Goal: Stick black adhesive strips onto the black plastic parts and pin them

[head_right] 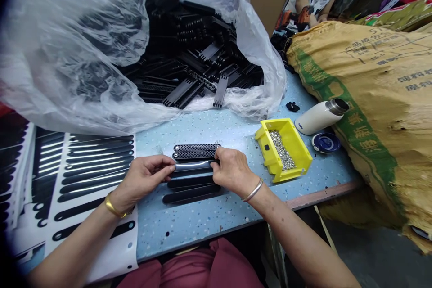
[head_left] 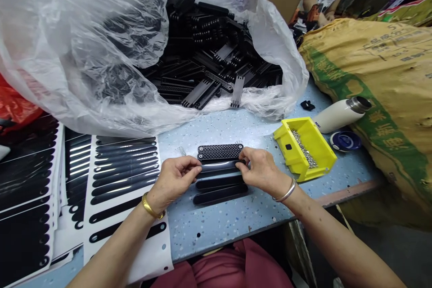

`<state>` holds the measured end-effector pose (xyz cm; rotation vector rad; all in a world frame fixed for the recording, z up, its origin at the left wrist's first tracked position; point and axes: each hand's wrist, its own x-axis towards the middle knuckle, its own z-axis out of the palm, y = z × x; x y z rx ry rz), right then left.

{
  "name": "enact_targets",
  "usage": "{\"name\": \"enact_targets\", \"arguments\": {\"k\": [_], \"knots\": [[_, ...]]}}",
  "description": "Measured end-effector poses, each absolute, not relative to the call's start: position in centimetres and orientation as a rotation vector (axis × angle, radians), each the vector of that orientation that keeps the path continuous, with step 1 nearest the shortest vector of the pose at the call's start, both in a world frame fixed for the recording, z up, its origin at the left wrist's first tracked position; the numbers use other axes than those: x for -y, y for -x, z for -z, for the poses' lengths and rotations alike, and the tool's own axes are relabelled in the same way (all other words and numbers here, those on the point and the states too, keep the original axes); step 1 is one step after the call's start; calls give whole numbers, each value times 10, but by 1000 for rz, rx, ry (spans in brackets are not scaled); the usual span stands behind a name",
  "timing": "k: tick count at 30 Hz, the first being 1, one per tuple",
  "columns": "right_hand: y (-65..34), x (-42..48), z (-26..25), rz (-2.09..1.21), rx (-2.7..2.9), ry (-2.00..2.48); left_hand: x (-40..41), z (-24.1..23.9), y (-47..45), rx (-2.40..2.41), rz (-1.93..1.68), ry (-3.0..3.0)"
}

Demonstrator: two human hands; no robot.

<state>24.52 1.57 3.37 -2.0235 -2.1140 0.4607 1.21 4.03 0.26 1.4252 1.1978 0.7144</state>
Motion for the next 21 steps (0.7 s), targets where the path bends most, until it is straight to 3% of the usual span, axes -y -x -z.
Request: {"name": "enact_targets", "arguments": {"k": [14,21], "knots": [[-244,-24,-56,-249,2550,1925,-41,2,-10,-1171,-690,-1399],[-247,-28,-47,-628,2161,2091,-42,5,-9,-1157,-723,-1391]]}}
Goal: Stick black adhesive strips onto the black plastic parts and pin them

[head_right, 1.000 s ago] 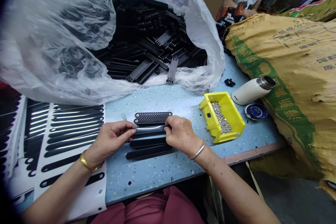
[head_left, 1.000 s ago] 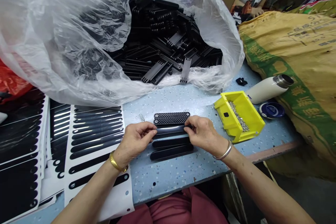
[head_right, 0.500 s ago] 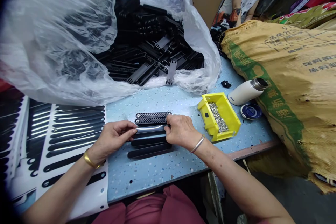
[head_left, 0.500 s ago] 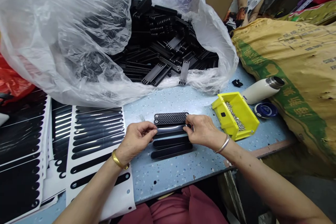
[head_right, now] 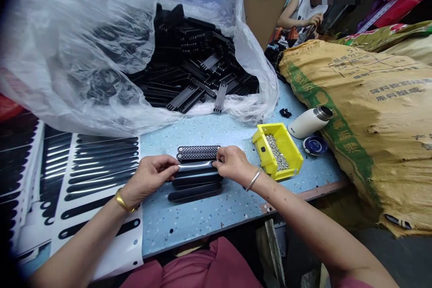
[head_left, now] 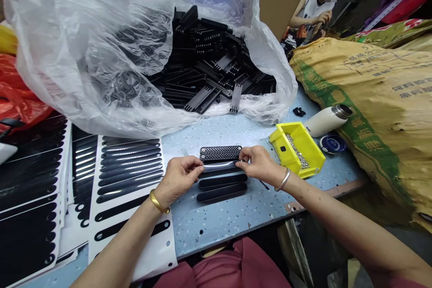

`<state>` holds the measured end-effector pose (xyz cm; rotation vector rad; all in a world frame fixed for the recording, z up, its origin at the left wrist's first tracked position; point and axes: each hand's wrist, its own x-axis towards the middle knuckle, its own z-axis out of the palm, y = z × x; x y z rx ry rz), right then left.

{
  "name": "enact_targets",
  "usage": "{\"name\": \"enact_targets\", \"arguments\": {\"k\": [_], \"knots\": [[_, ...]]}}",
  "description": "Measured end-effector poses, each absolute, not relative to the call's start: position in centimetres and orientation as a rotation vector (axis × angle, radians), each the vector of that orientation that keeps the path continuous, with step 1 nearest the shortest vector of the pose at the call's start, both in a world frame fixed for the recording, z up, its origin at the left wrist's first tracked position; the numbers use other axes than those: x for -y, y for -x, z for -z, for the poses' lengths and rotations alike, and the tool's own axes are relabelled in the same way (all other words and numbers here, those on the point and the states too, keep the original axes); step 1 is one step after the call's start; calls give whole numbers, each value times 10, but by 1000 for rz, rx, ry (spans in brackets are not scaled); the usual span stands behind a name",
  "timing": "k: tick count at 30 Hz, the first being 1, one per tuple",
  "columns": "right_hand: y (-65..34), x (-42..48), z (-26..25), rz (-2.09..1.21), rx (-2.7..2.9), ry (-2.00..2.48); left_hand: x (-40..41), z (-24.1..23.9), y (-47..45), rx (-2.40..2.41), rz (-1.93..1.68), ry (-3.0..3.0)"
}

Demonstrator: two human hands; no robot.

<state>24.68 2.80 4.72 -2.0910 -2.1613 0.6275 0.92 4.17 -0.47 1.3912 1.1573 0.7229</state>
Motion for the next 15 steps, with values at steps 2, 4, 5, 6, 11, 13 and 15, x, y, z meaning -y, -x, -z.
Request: {"name": "enact_targets", "arguments": {"k": [2,4,5,6,11,13,15], "knots": [[-248,-29,-43,-666,2076,2104,-42,5,-9,-1156,-727,-1395],[-249,-29,-41,-640,2071,2113,-42,6,-9,-1156,-730,-1399],[-249,-30,-41,-612,2088,2119,-42,5,-9,-1156,-731,-1401],[-249,-30,-41,-581,2116,2121,-42,5,-9,-1156,-732,-1400],[-249,-31,-48,-494,2240,2088,-43,5,-9,-1142,-730,-1388],[-249,-31,-50,-508,2246,2077,-43,4,-9,-1140,-727,-1387],[-249,-32,-52,-533,2241,2065,-43,3,-9,-1140,-724,-1385]]}}
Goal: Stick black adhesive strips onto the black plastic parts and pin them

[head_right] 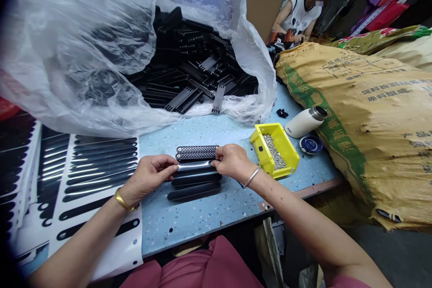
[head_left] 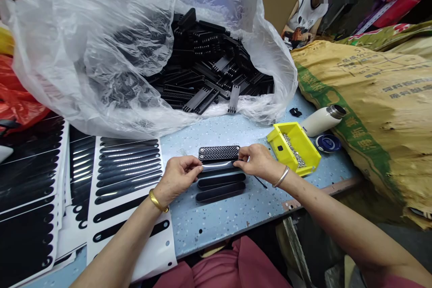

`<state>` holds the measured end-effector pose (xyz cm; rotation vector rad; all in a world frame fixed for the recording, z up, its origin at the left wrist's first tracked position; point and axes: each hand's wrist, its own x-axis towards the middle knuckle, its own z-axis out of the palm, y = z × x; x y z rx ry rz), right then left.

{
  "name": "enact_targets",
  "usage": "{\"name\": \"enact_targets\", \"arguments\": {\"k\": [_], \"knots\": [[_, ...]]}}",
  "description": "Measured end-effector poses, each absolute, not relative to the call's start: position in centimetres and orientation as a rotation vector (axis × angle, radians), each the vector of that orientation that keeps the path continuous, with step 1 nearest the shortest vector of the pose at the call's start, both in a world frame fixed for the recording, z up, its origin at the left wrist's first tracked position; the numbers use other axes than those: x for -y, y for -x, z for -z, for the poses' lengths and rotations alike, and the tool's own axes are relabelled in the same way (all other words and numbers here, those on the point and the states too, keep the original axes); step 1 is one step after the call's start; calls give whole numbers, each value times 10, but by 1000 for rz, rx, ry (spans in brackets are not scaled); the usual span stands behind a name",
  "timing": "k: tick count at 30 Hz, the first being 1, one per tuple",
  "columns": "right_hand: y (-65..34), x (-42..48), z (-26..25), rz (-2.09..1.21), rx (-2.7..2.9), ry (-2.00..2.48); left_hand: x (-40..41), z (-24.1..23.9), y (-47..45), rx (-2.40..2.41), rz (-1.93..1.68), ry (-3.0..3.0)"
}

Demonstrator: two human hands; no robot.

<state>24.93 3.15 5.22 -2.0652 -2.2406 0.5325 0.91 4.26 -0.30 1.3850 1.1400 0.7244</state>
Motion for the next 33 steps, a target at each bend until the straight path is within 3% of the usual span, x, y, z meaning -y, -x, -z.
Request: {"name": "enact_targets", "arguments": {"k": [11,17,19,24,26,33], "knots": [[-248,-51,-61,-651,2281,2188,-45,2,-9,-1118,-724,-1359],[-246,-61,-68,-1083,2212,2189,-45,-1,-8,-1092,-725,-1351],[-245,-63,-70,-1024,2280,2193,-45,-1,-8,-1093,-727,-1346],[-248,-60,-72,-429,2499,2219,-46,3,-8,-1073,-747,-1340],[-253,-55,-70,-356,2493,2216,-46,4,-8,-1068,-749,-1341],[-272,-29,-65,-978,1713,2213,-46,1,-7,-1075,-730,-1312]]}}
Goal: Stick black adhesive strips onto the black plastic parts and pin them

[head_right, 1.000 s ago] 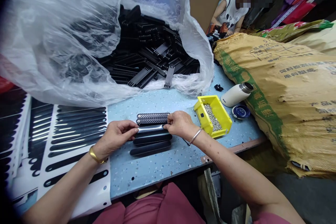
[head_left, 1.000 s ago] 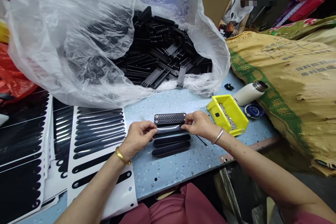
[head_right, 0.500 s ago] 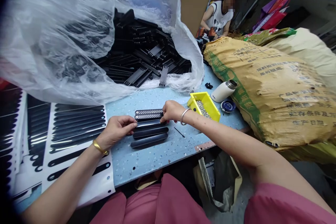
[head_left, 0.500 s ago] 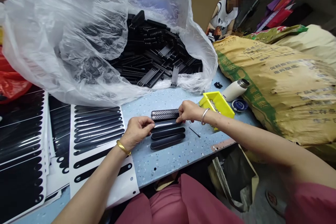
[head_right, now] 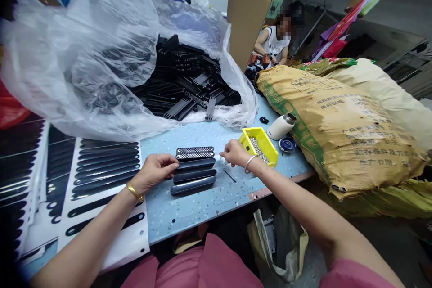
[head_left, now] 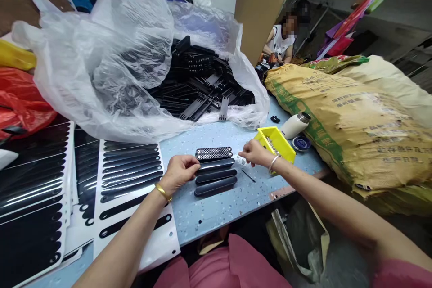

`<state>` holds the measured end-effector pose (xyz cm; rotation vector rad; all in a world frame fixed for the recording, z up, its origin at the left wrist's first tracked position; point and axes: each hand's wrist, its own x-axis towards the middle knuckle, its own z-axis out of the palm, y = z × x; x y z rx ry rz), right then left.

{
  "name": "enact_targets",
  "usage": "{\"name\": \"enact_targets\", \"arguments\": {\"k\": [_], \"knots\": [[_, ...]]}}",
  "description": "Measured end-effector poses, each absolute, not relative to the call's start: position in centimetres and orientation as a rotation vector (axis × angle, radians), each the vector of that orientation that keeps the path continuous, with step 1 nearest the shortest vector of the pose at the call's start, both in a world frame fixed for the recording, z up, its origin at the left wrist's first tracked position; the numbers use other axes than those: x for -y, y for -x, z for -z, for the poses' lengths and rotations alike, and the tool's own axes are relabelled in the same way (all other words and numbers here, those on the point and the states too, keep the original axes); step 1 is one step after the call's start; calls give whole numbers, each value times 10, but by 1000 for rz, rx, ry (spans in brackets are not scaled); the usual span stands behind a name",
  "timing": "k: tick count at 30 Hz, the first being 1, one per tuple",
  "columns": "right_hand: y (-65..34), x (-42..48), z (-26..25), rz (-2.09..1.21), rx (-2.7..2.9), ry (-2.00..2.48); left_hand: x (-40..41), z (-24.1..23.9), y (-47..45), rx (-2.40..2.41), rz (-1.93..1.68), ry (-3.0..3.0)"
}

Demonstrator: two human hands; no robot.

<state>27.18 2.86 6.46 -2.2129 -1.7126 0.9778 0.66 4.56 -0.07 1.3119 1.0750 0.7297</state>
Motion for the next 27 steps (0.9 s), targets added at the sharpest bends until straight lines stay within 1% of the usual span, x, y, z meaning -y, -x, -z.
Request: {"name": "enact_targets", "arguments": {"k": [4,8,10,13,15,17,19,22,24,27], "knots": [[-275,-16,-65,-938,1518,2176,-46,0,-8,-1071,-731,-1300],[-262,-3,-70,-880,1496,2069,-43,-12,-11,-1134,-692,-1195],[-247,8,-73,-759,1588,1940,-41,-28,-7,-1167,-713,-1136],[-215,28,-70,-606,1889,1622,-39,-59,21,-1172,-887,-1159],[-188,44,-63,-590,2085,1345,-32,-77,54,-1237,-1051,-1212],[-158,59,-55,-619,2271,1157,-17,-85,94,-1434,-1209,-1260],[-127,72,-47,-679,2421,1087,7,-80,131,-1723,-1289,-1276],[-88,84,-38,-770,2593,1026,52,-52,163,-1997,-1200,-1317],[-69,89,-30,-768,2738,950,82,-32,166,-1994,-1188,-1230],[-57,95,-17,-579,2910,798,114,-11,156,-2009,-1247,-1088]]}}
